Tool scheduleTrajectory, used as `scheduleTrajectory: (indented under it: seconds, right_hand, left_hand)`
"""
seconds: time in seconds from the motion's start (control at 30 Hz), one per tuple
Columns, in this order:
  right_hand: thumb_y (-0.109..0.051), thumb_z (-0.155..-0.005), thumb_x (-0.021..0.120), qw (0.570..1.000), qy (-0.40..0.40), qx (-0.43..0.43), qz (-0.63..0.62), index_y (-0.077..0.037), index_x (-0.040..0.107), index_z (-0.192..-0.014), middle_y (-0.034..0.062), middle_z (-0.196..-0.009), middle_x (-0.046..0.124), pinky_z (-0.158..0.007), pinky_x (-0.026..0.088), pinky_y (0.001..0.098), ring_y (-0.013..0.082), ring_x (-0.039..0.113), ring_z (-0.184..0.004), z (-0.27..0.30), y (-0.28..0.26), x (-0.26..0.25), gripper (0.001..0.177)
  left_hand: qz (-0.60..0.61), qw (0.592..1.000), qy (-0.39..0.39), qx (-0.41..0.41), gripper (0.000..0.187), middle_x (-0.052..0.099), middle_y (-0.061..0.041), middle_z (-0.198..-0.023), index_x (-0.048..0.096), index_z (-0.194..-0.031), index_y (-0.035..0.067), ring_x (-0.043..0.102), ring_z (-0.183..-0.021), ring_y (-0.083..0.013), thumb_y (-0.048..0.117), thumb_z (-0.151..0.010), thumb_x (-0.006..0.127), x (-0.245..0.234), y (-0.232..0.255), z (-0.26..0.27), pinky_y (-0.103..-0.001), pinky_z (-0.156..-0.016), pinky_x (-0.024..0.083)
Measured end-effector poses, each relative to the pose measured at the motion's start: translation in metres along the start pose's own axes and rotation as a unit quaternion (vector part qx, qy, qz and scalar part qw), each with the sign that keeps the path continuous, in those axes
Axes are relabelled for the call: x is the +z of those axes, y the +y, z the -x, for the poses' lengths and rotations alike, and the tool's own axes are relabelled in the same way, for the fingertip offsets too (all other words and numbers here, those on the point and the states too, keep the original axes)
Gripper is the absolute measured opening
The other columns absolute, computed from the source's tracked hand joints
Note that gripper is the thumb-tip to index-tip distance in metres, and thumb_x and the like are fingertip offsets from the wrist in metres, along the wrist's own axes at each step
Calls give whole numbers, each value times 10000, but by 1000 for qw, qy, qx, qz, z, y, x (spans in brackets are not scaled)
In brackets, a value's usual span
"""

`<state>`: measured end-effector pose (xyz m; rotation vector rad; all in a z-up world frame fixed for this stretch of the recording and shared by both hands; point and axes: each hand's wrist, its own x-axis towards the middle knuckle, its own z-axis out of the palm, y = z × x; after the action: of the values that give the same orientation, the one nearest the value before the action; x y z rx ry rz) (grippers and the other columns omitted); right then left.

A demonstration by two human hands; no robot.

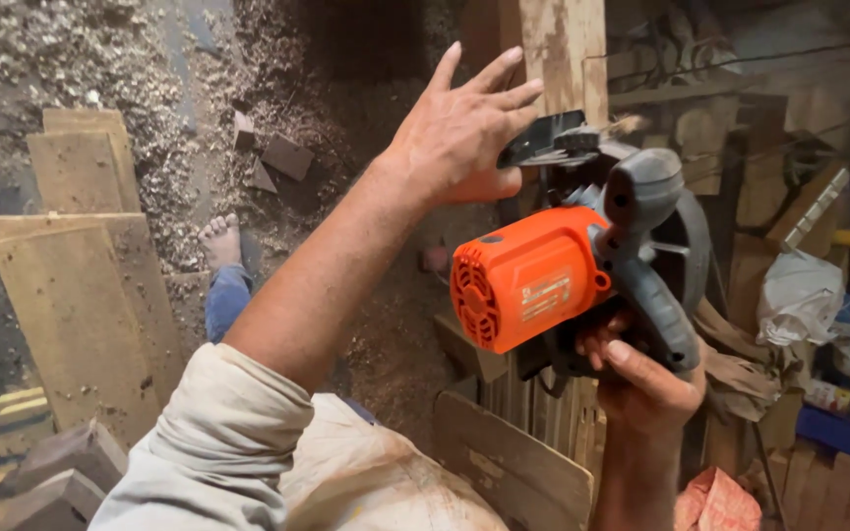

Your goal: The recorder uses a circular saw to cut various pieces of wood in a workshop.

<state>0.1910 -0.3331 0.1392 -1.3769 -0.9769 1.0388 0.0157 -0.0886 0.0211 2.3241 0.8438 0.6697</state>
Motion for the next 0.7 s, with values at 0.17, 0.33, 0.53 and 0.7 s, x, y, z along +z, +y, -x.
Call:
scheduleTrajectory:
  seconds: [0.17,0.33,0.53,0.7]
  right_hand:
    - [7,-783,682,998,54,-11,22,143,629,-1121,173,-847,625,-693,496,392,259,598,-697,18,2,-7,369]
    - [2,-706,715,977,45,112,174,89,669,-1171,132,-822,714,-670,530,329,206,673,-729,46,-2,-66,475]
    - [9,-625,832,934,137,200,261,18,767,-933,114,-689,742,-638,554,348,199,692,-633,103,29,-91,315]
    - [-64,-604,899,924,126,227,279,-28,791,-861,81,-643,722,-601,567,338,168,675,-588,117,79,-108,281]
  left_hand:
    - [-4,998,34,48,774,442,-65,-1571,595,-1384,98,270,-1510,-271,397,-692,767,2,11,16,-675,-1186,163]
    - [85,983,152,-49,928,409,-296,-1543,484,-1436,-43,328,-1471,-431,379,-680,818,10,58,49,-631,-1191,237]
    - [291,913,201,-202,766,454,-285,-1626,434,-1539,-52,421,-1557,-374,295,-905,688,57,45,53,-449,-1277,337]
    - [241,920,153,-267,971,448,-337,-1539,208,-1575,-84,456,-1455,-365,278,-892,797,27,30,-30,-405,-1190,365]
